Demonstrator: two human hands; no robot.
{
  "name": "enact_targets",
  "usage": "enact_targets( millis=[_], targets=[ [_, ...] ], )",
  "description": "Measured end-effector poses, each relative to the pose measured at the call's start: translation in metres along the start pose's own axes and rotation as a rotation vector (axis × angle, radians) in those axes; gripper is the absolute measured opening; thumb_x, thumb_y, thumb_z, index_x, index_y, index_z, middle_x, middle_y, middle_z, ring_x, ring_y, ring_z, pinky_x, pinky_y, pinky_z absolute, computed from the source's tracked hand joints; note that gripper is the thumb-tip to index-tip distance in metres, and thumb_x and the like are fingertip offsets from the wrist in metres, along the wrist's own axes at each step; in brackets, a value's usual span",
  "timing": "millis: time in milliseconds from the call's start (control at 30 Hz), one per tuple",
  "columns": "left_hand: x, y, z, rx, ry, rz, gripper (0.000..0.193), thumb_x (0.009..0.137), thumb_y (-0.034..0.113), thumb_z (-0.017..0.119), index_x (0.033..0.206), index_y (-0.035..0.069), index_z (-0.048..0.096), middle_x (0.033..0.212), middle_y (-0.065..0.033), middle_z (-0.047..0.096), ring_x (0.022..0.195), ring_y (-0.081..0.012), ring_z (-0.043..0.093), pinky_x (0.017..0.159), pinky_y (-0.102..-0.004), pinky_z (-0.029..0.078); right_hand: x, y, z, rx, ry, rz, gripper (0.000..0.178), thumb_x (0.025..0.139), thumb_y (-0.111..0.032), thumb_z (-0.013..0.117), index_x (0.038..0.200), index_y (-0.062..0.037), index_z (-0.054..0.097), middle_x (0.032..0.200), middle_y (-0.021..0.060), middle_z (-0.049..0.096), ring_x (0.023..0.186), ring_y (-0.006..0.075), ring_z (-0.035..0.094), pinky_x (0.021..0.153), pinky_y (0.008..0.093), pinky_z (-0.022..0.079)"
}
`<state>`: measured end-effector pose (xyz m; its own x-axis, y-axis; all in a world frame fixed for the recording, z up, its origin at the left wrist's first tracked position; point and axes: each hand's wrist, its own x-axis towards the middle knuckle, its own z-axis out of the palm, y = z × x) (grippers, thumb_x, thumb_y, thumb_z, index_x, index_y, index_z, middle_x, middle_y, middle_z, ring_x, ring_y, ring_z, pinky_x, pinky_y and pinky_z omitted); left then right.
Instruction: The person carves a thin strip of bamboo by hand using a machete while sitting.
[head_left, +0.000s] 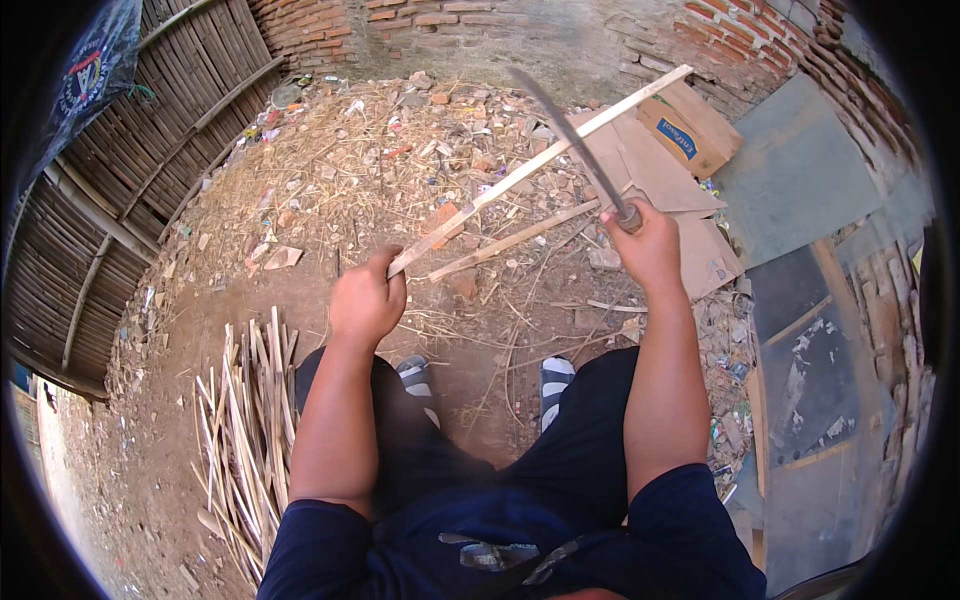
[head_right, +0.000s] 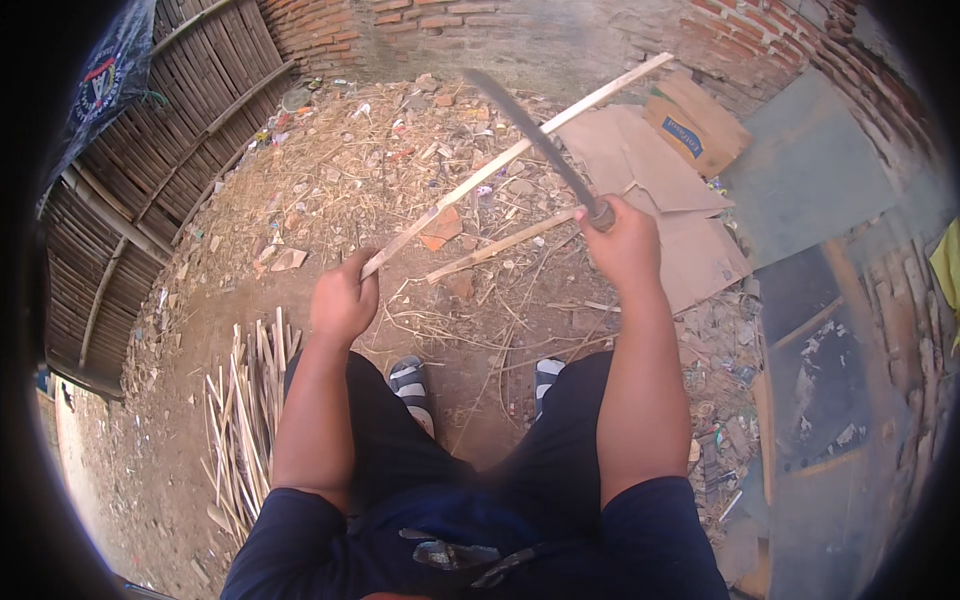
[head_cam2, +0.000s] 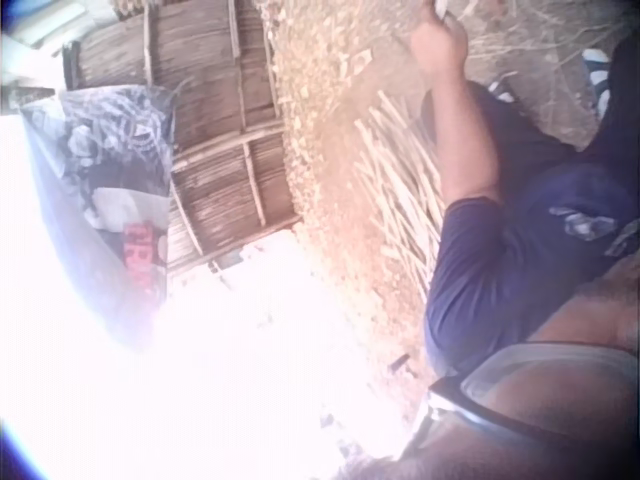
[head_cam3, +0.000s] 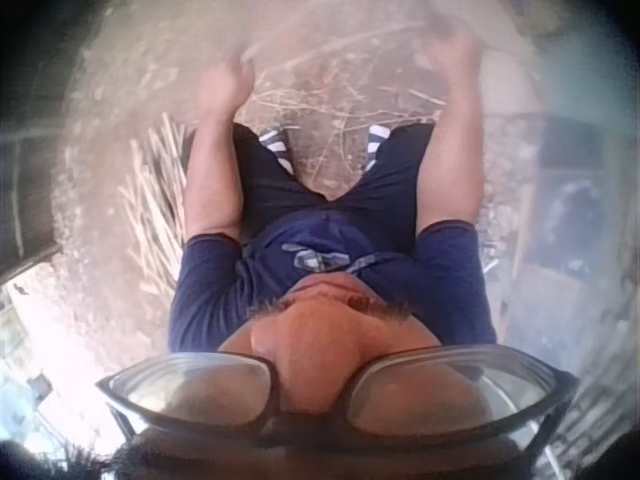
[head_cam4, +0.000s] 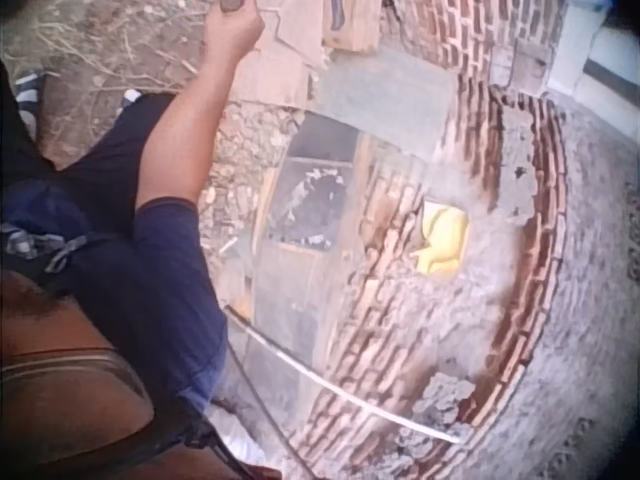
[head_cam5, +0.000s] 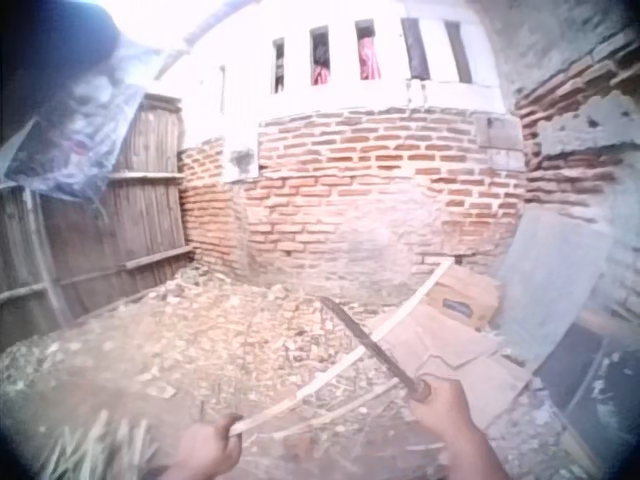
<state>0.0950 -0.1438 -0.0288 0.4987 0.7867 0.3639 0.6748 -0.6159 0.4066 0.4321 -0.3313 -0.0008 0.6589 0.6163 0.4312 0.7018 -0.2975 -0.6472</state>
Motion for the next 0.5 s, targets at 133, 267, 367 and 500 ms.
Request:
enact_targets(
  millis=[133, 267, 367, 500],
  targets=[
    [0.0, 0.004, 0.002, -0.034, 0.015, 0.006, 0.032, 0.093, 0.022, 0.06, 0.121, 0.017, 0.073, 0.093, -0.0231, 0.075, 0.088, -0.044, 0.073, 0.083, -0.0545, 0.058, -0.018, -0.035, 0.009, -0.051, -0.159, -0.203, 0.028, 0.086, -0.029, 0.085, 0.099, -0.0064, 0.076, 0.084, 0.0148, 0.075, 0.077, 0.033, 0.073, 0.07, 0.0404, 0.055],
    [-0.001, 0.005, 0.003, 0.001, -0.004, 0.015, 0.031, 0.093, 0.022, 0.06, 0.121, 0.017, 0.073, 0.092, -0.0238, 0.074, 0.086, -0.0446, 0.072, 0.082, -0.0548, 0.057, -0.028, -0.042, 0.025, -0.153, -0.311, -0.393, 0.025, 0.077, -0.022, 0.08, 0.101, -0.0158, 0.076, 0.094, 0.0119, 0.073, 0.089, 0.0357, 0.071, 0.077, 0.0459, 0.057],
    [-0.001, 0.001, 0.0, 0.003, 0.021, 0.035, 0.032, 0.093, 0.021, 0.06, 0.121, 0.017, 0.073, 0.092, -0.0237, 0.074, 0.086, -0.0446, 0.072, 0.082, -0.0547, 0.057, -0.022, -0.045, 0.025, -0.151, -0.304, -0.299, 0.024, 0.081, -0.028, 0.081, 0.101, -0.0153, 0.076, 0.087, 0.0126, 0.073, 0.085, 0.0357, 0.072, 0.075, 0.0469, 0.056],
    [0.001, -0.003, -0.002, 0.012, 0.05, 0.037, 0.032, 0.093, 0.02, 0.06, 0.122, 0.017, 0.073, 0.092, -0.0227, 0.075, 0.086, -0.0441, 0.072, 0.081, -0.0546, 0.058, -0.004, -0.017, 0.013, -0.047, -0.044, -0.046, 0.026, 0.088, -0.034, 0.081, 0.1, -0.0123, 0.076, 0.076, 0.0141, 0.072, 0.075, 0.0363, 0.072, 0.069, 0.0455, 0.055]
  ],
)
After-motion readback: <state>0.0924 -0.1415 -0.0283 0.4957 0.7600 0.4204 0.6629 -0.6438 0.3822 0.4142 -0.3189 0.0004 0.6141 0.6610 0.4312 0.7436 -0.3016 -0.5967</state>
